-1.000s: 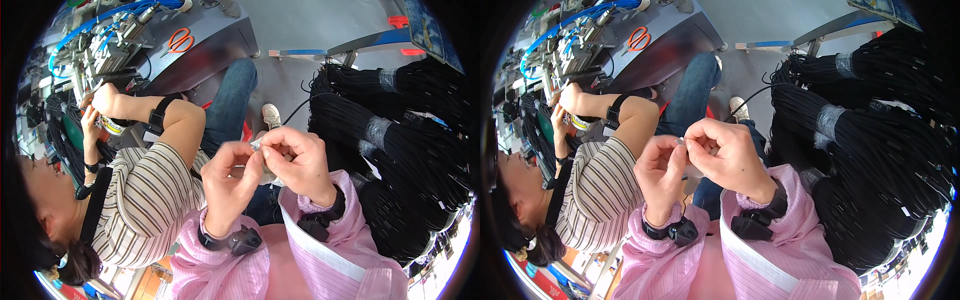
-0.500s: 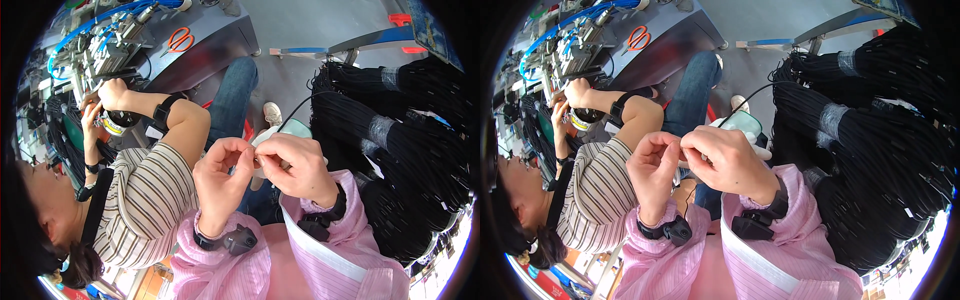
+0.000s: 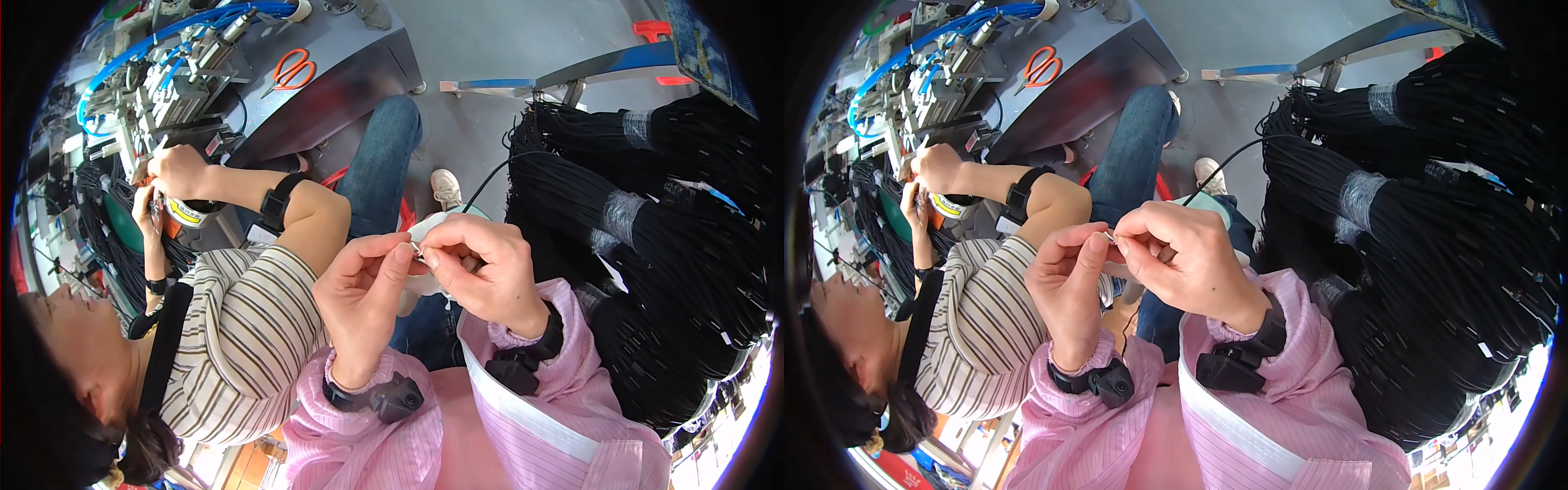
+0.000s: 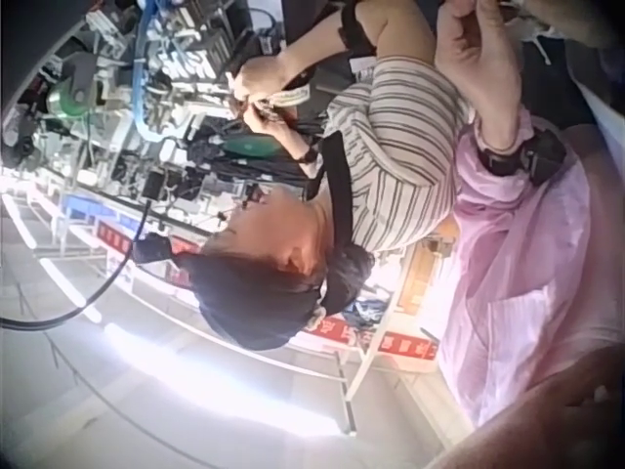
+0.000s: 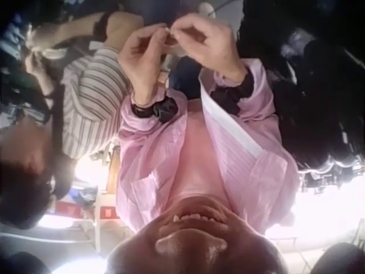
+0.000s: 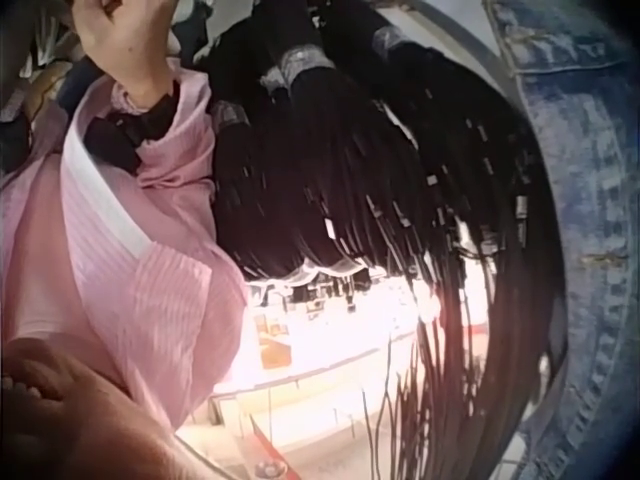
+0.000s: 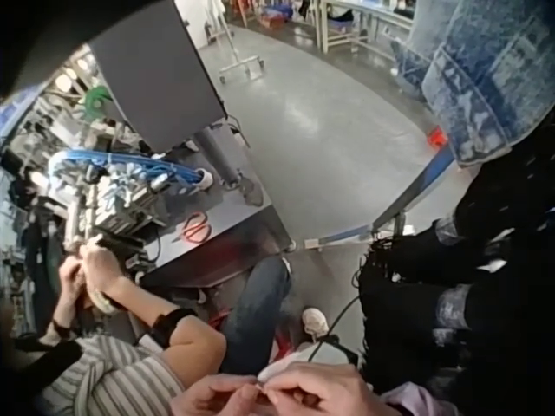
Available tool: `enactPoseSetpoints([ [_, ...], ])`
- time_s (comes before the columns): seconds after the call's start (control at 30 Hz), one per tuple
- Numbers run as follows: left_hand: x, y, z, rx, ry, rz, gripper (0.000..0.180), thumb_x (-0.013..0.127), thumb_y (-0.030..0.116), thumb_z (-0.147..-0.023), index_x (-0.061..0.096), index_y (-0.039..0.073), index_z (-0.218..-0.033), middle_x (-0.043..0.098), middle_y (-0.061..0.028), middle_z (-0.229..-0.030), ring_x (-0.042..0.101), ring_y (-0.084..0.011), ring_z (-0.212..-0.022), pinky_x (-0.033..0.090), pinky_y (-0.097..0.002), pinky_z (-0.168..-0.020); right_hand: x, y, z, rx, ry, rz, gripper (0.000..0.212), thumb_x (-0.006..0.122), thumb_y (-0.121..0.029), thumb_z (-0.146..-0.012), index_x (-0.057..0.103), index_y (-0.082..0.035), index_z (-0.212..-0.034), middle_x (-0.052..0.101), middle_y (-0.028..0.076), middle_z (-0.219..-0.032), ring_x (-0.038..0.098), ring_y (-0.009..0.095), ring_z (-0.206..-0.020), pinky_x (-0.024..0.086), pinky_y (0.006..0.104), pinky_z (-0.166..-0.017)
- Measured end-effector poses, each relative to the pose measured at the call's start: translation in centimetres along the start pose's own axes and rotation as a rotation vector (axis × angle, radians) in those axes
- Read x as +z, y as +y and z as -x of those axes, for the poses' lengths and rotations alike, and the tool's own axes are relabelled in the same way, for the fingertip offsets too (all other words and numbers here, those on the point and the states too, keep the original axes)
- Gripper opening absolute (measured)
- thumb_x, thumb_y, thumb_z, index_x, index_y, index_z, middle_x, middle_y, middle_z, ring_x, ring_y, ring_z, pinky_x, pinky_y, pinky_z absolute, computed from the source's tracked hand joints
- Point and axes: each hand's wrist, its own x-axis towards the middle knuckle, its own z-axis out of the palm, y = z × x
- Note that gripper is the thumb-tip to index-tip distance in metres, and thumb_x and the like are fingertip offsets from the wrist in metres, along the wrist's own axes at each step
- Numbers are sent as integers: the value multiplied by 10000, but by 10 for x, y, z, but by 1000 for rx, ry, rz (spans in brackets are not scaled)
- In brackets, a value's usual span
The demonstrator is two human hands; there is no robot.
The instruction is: The person removes a glove and pulls back the outer casing of a cable to reveal the inner wires. They then use shears to trim the ends of the wires before putting the glove back on.
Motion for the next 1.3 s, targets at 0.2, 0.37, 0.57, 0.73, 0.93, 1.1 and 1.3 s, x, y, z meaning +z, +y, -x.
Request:
enactPoseSetpoints([
  [0.2,2,0,-4,-1,-18,5,111,591,27,-842,597,-42,-928,630,-62,-827,588,-87,-719,475,-200,-641,-5,0,-4,-89,-15,43,80,591,56,-730,587,13,-797,571,28,-668,481,33,-513,335,173,-424],
  [0.37,3,-3,-5,113,-8,-133,63,598,10,-822,597,-31,-869,629,-58,-797,588,-89,-715,471,-206,-618,-2,-5,-6,-76,-20,88,107,616,49,-700,573,-2,-784,546,37,-658,510,89,-522,386,219,-451],
  [0.57,-6,-9,3,344,19,-451,72,594,-31,-784,606,-17,-853,623,-73,-781,588,-103,-694,476,-221,-620,4,-8,-1,131,-95,62,86,613,23,-740,568,6,-811,584,35,-700,552,75,-586,430,219,-512],
  [0.73,-4,-8,5,438,35,-421,79,604,-3,-779,608,-19,-856,629,-80,-769,596,-105,-679,478,-224,-617,7,-21,3,245,-17,14,76,618,12,-748,578,13,-813,602,48,-732,572,66,-628,443,207,-537],
  [0.93,-12,-18,19,334,53,-264,86,584,53,-810,608,-11,-862,626,-114,-727,618,-121,-655,486,-245,-592,20,-19,17,32,2,207,79,620,11,-750,566,5,-808,583,15,-697,543,31,-611,429,182,-522],
  [1.1,-17,-19,31,263,61,-101,105,583,70,-824,614,-22,-865,623,-51,-715,564,-61,-644,463,-207,-567,32,-17,28,-21,31,224,92,635,-3,-716,570,-5,-780,580,41,-659,556,70,-568,449,212,-516],
  [1.3,-21,-26,43,343,92,-115,108,585,75,-830,614,-26,-859,614,-24,-694,538,-42,-596,444,-185,-516,37,-21,33,4,-12,244,92,641,-13,-702,573,-7,-763,583,59,-642,555,85,-534,449,225,-497],
])
